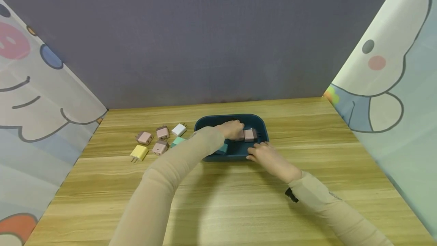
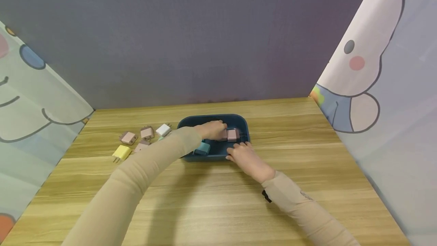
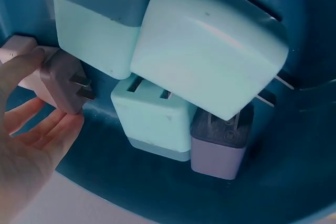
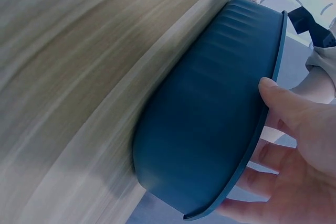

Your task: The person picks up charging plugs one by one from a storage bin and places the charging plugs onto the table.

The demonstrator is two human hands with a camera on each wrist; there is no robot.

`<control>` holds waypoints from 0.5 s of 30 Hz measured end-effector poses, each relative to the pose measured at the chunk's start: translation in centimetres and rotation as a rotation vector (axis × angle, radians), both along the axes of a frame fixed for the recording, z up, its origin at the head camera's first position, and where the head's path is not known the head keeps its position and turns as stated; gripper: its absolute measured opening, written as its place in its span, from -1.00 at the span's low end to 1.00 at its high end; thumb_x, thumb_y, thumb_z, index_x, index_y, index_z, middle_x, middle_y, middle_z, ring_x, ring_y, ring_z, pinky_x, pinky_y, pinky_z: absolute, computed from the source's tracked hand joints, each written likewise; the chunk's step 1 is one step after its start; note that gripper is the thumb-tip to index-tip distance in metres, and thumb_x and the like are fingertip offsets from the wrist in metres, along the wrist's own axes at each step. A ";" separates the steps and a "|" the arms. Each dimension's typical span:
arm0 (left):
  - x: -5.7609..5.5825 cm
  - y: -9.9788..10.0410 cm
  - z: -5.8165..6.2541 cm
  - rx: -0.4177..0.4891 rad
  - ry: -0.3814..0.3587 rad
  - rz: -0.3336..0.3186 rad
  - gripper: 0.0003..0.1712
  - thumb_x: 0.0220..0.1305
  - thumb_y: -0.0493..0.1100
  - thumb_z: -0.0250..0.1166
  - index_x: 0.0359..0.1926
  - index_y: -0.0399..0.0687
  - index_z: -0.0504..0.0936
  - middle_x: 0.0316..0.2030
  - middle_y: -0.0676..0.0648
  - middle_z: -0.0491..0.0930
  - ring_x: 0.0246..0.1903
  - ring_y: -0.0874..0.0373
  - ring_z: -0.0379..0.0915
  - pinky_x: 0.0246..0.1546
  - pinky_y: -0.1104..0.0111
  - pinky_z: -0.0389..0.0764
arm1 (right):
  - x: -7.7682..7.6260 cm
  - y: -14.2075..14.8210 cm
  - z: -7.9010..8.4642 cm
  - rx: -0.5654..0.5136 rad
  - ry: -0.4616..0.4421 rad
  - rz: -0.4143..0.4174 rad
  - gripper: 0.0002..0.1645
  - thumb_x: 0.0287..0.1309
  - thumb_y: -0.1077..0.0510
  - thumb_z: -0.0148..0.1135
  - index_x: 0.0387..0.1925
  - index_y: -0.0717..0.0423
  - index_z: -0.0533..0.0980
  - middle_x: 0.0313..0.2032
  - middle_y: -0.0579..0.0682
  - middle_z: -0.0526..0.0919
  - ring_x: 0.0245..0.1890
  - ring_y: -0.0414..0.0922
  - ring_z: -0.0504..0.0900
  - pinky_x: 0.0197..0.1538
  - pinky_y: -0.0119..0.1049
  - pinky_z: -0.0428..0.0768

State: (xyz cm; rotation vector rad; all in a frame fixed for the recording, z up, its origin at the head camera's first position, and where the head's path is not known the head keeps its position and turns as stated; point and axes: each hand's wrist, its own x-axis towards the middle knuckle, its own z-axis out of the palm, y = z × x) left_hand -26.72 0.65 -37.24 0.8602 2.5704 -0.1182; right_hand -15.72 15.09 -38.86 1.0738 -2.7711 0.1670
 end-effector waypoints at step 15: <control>-1.1 0.3 -0.9 0.024 -0.092 0.030 -0.84 0.23 -0.24 0.05 -0.16 -0.10 0.46 -0.29 -0.03 0.48 -0.38 0.15 0.35 -0.37 0.35 0.40 | 0.0 0.0 0.0 -0.013 0.005 -0.009 -0.80 0.03 0.07 0.20 -0.60 0.03 0.43 -0.59 -0.08 0.47 -0.61 -0.17 0.42 -0.39 -0.21 0.44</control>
